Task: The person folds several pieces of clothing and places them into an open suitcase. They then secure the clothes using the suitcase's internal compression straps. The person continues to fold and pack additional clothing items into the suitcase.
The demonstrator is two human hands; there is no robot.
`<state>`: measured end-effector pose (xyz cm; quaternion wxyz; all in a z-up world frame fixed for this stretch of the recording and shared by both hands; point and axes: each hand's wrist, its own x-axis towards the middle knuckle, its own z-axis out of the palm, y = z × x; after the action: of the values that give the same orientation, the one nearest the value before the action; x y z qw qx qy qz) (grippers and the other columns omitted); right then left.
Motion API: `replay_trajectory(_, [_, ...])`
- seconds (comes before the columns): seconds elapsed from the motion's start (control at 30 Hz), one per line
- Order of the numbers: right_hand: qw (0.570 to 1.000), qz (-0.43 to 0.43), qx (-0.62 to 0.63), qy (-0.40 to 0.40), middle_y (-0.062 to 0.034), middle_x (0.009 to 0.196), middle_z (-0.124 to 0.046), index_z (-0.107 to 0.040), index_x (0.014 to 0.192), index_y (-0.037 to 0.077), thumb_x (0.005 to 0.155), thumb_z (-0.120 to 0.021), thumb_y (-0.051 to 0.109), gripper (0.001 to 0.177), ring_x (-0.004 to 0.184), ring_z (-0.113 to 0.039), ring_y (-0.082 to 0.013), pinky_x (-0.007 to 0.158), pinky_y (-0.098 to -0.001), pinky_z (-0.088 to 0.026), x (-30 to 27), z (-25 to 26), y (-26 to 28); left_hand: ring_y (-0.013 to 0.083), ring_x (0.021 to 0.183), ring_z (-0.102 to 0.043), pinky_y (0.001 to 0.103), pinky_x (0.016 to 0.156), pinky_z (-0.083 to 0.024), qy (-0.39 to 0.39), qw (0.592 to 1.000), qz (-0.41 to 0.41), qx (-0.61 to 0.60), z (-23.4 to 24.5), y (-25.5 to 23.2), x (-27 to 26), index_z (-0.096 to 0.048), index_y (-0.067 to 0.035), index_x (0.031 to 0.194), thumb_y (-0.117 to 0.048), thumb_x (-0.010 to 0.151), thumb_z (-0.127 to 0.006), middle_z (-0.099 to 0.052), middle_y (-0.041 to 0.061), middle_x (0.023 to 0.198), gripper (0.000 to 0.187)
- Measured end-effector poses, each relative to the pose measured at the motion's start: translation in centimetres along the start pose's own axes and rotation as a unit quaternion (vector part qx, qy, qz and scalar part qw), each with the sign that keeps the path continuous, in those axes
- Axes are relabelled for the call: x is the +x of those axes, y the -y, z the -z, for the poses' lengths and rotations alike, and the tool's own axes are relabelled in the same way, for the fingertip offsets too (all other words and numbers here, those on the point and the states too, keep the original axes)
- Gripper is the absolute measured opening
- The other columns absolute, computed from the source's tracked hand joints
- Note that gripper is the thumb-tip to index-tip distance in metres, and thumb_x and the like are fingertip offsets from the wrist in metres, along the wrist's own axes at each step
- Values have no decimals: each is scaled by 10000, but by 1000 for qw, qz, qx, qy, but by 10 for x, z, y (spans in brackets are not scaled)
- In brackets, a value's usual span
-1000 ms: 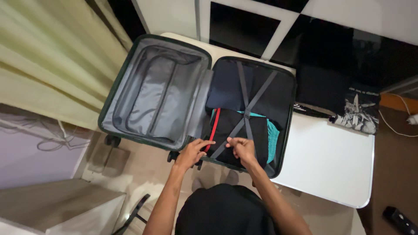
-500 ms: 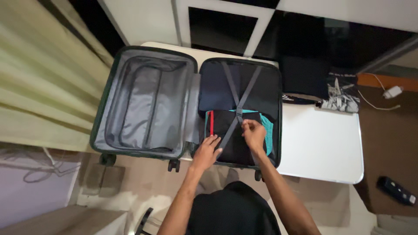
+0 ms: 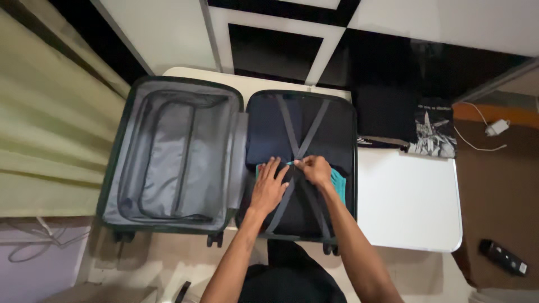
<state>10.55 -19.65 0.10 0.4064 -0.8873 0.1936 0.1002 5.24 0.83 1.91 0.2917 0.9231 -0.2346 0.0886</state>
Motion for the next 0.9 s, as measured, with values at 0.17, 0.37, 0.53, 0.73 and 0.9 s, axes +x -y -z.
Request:
replay_trajectory(0.17, [983, -56, 174, 12, -91, 659, -686, -747, 905, -28, 860, -824, 295, 335, 423, -590, -126, 356, -304, -405, 3, 14, 2, 351, 1529, -211, 582, 1219, -143, 106, 993, 43, 28, -7, 23, 37, -455, -153, 1520, -520, 953, -567, -301, 181, 1632, 684])
replay_trajectory(0.37, [993, 47, 11, -105, -98, 775, -755, -758, 965, 27, 915, -767, 285, 263, 677, -714, -270, 606, -396, -531, 11, 42, 32, 353, 1558, -190, 583, 1241, -124, 61, 996, 47, 33, -22, 56, 81, -410, -119, 1566, -597, 992, -494, -258, 205, 1659, 752])
replay_trajectory(0.53, [954, 235, -75, -172, -175, 1357, -599, -645, 1298, 75, 974, -712, 302, 401, 1247, -607, -385, 1034, -470, -518, 48, 29, 42, 338, 1585, -144, 555, 1257, -130, 52, 990, 38, 127, -49, 83, 130, -353, -119, 1607, -545, 1023, -470, -188, 201, 1700, 732])
replay_trajectory(0.73, [905, 340, -234, -106, -217, 1680, -232, -435, 1576, 169, 965, -569, 581, 749, 1556, -119, -458, 1190, -700, -67, 102, -8, 66, 408, 1574, -108, 535, 1261, -151, 9, 985, 81, 155, -45, 111, 174, -332, -166, 1622, -463, 1038, -475, -131, 237, 1694, 670])
replay_trajectory(0.9, [915, 316, -234, -95, -185, 1692, -214, -431, 1573, 210, 952, -526, 643, 763, 1569, -66, -430, 1158, -750, 6, 119, -11, 73, 469, 1555, -134, 558, 1248, -201, -50, 991, 114, 58, -43, 108, 176, -337, -70, 1593, -330, 1039, -572, -138, 302, 1665, 655])
